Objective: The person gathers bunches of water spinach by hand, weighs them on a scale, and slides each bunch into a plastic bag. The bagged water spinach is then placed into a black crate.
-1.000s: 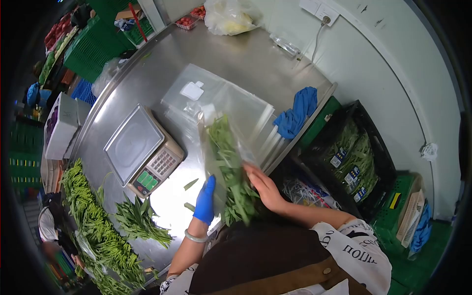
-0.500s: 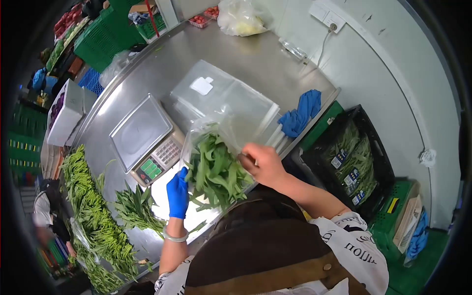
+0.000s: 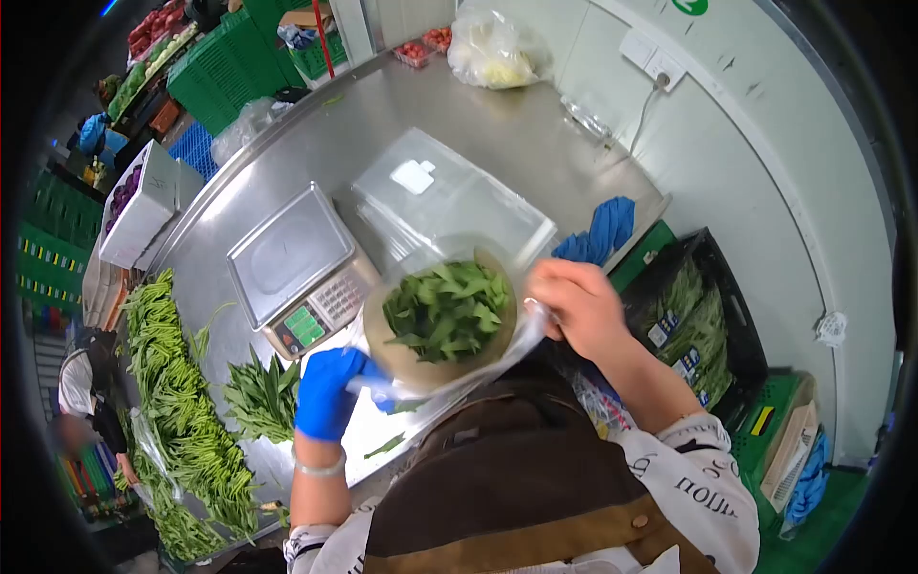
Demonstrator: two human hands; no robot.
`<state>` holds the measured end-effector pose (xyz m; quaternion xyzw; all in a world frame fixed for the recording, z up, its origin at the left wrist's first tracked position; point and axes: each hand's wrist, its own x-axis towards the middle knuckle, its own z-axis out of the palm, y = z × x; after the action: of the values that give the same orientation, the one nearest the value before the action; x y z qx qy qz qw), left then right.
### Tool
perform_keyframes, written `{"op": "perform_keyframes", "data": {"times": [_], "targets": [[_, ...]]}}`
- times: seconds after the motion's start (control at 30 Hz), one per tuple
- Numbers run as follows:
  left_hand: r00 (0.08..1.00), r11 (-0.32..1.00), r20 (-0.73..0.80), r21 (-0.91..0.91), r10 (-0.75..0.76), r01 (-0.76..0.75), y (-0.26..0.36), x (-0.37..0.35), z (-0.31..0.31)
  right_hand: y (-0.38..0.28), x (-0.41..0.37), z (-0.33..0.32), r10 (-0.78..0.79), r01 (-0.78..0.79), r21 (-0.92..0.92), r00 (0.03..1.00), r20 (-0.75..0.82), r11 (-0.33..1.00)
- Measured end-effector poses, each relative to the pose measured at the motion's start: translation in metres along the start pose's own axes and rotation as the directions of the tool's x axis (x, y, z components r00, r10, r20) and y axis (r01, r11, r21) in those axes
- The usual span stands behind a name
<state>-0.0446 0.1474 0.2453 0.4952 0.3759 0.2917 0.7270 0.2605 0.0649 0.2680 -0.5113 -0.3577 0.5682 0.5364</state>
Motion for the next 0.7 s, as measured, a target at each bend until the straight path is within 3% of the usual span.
{"op": "perform_keyframes", "data": {"times": [0.03, 0.1, 0.13, 0.17, 0.2, 0.23, 0.27, 0.3, 0.37, 0.4, 0.5, 0.53, 0.6, 0.63, 0.7], "targets": [[0.994, 0.994, 0.02, -0.033, 0.107, -0.106, -0.004, -0.011, -0.01, -0.017, -0.014, -0.003, -0.076, 0.079, -0.064, 0.996, 0.055, 0.995], [0.92, 0.919, 0.1, -0.163, 0.378, -0.36, 0.006, -0.024, -0.006, -0.032, -0.024, 0.002, -0.441, 0.423, 0.125, 0.865, 0.239, 0.898], [0.937, 0.936, 0.084, -0.131, 0.339, -0.327, 0.005, -0.027, -0.009, -0.036, -0.025, 0.001, -0.44, 0.419, 0.133, 0.855, 0.276, 0.898], [0.948, 0.947, 0.068, -0.099, 0.312, -0.305, 0.003, -0.027, -0.013, -0.037, -0.019, 0.0, -0.349, 0.369, -0.046, 0.906, 0.239, 0.928], [0.96, 0.959, 0.052, 0.061, 0.275, -0.278, -0.001, -0.021, -0.017, -0.034, -0.012, 0.0, -0.262, 0.299, -0.22, 0.948, 0.18, 0.929], [0.983, 0.984, 0.052, -0.039, 0.176, -0.174, 0.001, -0.013, -0.01, -0.032, -0.007, -0.001, -0.185, 0.211, -0.382, 0.977, 0.102, 0.9], [0.996, 0.988, 0.052, -0.14, 0.076, -0.068, 0.004, -0.006, -0.003, -0.031, -0.004, -0.003, -0.246, 0.224, -0.497, 0.969, 0.022, 0.838], [0.988, 1.0, 0.153, -0.02, 0.015, -0.012, -0.006, 0.002, -0.005, -0.037, -0.004, -0.004, -0.342, 0.288, -0.594, 0.939, 0.023, 0.751], [0.991, 0.994, 0.11, -0.068, -0.081, 0.089, -0.021, 0.001, 0.011, -0.049, -0.008, 0.0, -0.507, 0.366, -0.754, 0.86, 0.05, 0.546], [0.993, 0.982, 0.114, -0.181, -0.033, 0.054, -0.022, -0.003, 0.019, -0.052, -0.008, 0.009, -0.639, 0.465, -0.755, 0.765, 0.081, 0.461], [0.999, 0.979, 0.027, -0.198, -0.034, 0.039, -0.036, 0.0, 0.019, -0.059, -0.01, 0.044, -0.635, 0.635, -0.752, 0.657, 0.406, 0.177], [1.0, 0.976, 0.026, -0.216, 0.007, -0.002, -0.032, 0.002, 0.027, -0.052, -0.007, 0.055, -0.57, 0.626, -0.77, 0.679, 0.462, 0.122], [0.984, 0.967, 0.175, -0.251, -0.001, 0.046, -0.025, 0.002, 0.032, -0.023, 0.007, 0.069, -0.493, 0.633, -0.774, 0.678, 0.545, 0.015], [0.969, 0.961, 0.247, -0.267, -0.003, 0.071, -0.022, 0.001, 0.034, -0.01, 0.015, 0.072, -0.412, 0.609, -0.791, 0.734, 0.539, 0.05], [0.969, 0.982, 0.245, -0.181, -0.001, 0.047, -0.02, 0.0, 0.04, 0.005, 0.026, 0.075, -0.233, 0.554, -0.825, 0.822, 0.52, 0.112]]}}
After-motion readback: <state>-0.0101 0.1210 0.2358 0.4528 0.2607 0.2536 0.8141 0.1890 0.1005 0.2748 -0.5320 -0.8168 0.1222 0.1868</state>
